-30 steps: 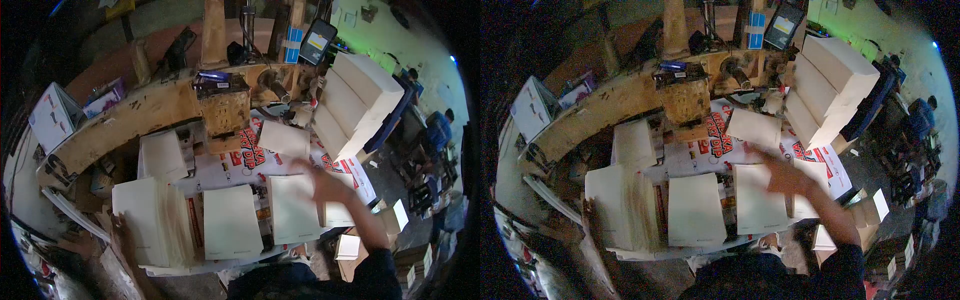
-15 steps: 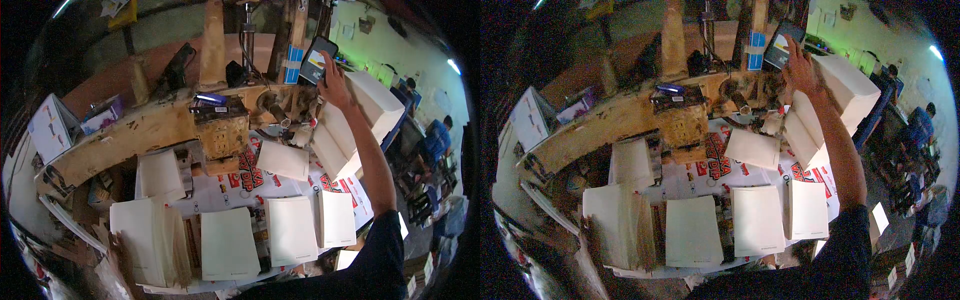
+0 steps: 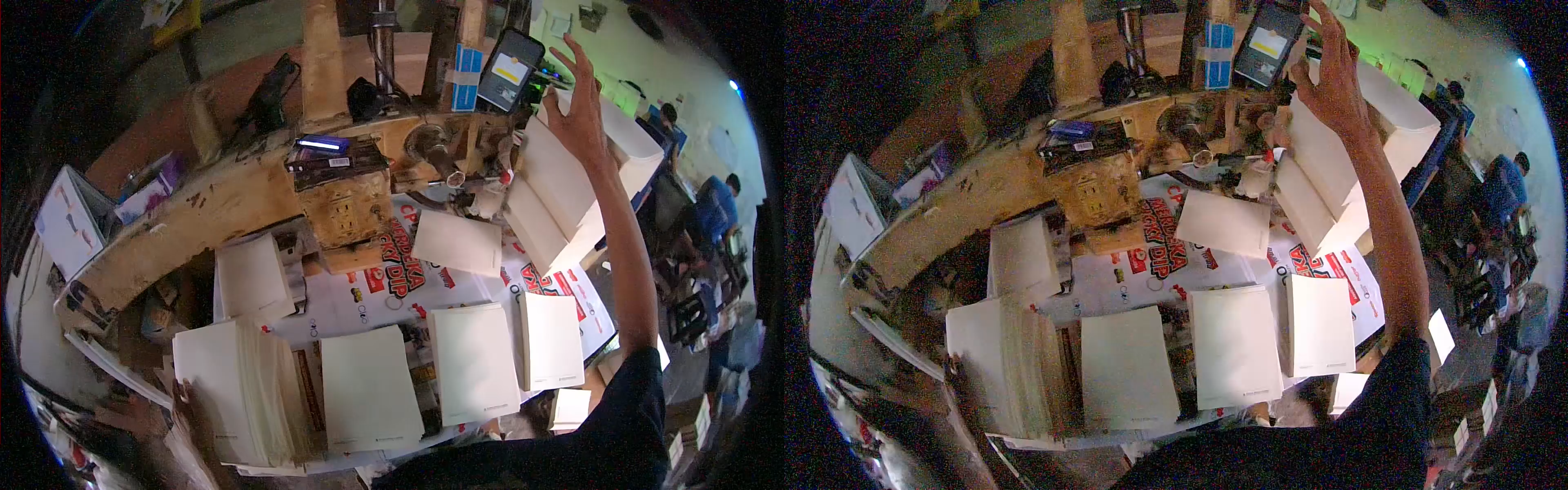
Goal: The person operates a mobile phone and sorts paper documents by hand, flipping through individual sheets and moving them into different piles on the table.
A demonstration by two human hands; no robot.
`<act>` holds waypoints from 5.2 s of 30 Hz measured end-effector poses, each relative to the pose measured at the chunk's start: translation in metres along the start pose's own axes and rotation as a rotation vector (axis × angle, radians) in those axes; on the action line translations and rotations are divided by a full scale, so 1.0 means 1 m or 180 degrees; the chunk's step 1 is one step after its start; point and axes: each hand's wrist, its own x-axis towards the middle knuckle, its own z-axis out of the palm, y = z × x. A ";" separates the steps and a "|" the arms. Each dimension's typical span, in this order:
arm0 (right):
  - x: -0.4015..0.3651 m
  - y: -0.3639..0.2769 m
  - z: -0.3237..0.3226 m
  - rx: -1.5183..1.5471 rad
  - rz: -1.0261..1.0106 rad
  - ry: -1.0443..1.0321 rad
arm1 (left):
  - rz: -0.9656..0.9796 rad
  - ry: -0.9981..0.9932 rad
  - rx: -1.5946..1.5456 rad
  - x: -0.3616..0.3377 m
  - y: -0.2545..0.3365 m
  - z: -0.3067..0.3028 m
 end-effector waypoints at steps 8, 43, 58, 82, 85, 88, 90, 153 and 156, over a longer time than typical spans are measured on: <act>0.001 -0.023 -0.086 -0.0537 -0.0388 0.0964 | 0.0087 0.0071 0.0049 0.004 -0.004 -0.001; -0.379 -0.112 -0.223 -0.0077 0.4779 -0.1417 | 0.1756 -0.3607 -0.2066 -0.236 0.251 0.119; -0.370 -0.170 -0.198 0.2063 0.4681 -0.1189 | 0.2657 -0.2794 -0.0754 -0.180 0.166 0.062; -0.294 -0.290 -0.146 0.3190 0.5235 -0.1621 | 0.0503 -0.1396 -0.5163 -0.183 0.085 0.090; -0.307 -0.319 -0.123 0.3207 0.3930 -0.2181 | 0.1395 -0.0992 -0.0422 -0.134 -0.006 0.166; -0.402 -0.364 -0.067 0.4244 0.3693 -0.1952 | 0.0369 -0.1554 -0.1709 -0.168 0.111 0.084; -0.395 -0.369 -0.062 0.4169 0.3495 -0.2154 | 0.0289 -0.1742 -0.1459 -0.167 0.130 0.065; -0.483 -0.028 -0.295 0.1397 0.5136 -0.0340 | 0.0942 -0.4611 -0.3942 -0.340 0.383 0.187; -0.457 -0.058 -0.251 0.2359 0.5019 -0.0658 | 0.2042 -0.4320 -0.3294 -0.321 0.372 0.158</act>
